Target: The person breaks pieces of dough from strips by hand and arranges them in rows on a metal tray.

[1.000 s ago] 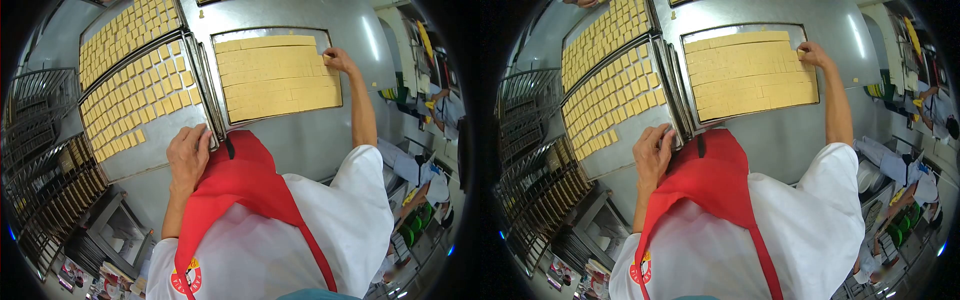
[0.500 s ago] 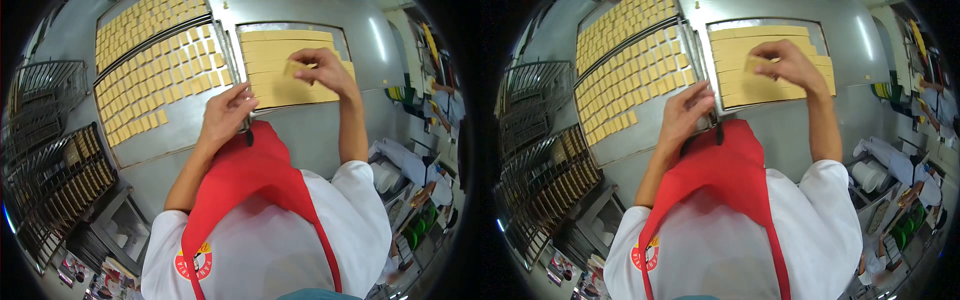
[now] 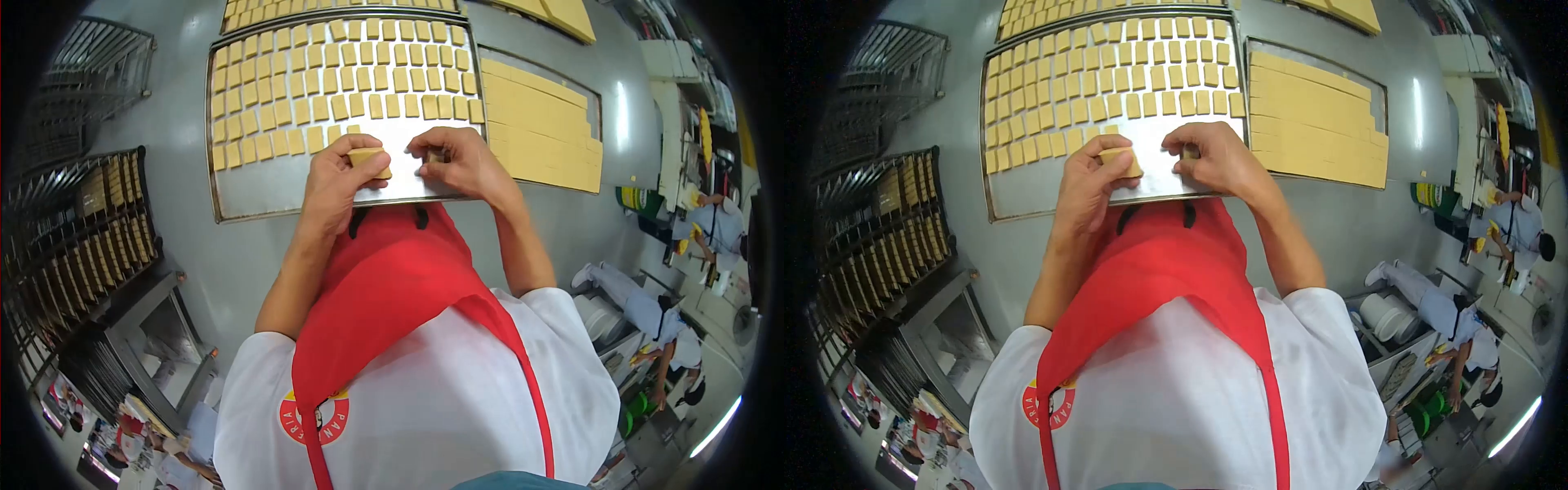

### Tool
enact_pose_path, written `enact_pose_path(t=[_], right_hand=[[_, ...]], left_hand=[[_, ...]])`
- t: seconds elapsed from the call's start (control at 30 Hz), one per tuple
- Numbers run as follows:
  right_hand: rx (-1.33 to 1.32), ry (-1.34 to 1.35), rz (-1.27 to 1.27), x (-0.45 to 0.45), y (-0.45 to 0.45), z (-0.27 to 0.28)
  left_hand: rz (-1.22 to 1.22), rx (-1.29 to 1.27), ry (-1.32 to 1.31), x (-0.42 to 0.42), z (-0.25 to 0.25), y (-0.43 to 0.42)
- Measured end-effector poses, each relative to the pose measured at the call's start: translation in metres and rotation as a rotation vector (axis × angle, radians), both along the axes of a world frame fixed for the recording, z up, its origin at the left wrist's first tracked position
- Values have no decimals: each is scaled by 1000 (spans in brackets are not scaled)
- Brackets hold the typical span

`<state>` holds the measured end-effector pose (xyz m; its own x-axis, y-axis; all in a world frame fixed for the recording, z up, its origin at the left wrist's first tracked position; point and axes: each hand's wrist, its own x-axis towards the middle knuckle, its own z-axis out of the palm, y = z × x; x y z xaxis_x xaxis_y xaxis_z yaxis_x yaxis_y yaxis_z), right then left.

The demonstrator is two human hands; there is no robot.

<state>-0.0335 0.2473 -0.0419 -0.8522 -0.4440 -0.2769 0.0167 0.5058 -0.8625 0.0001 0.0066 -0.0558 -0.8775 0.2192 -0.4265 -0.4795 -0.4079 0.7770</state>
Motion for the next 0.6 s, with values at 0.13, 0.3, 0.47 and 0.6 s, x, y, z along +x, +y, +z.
enact_pose_path(t=[0.13, 0.3, 0.47, 0.6], right_hand=[[128, 275, -13, 17, -8, 8], [288, 343, -366, 37, -26, 30], [497, 444, -383, 44, -40, 8], [415, 486, -419, 45, -45, -12]], left_hand=[[-5, 3, 66, 8, -3, -33], [-23, -228, 132, 8, 5, -43], [-104, -662, 401, 12, 6, -38], [-115, -734, 521, 14, 5, -34]])
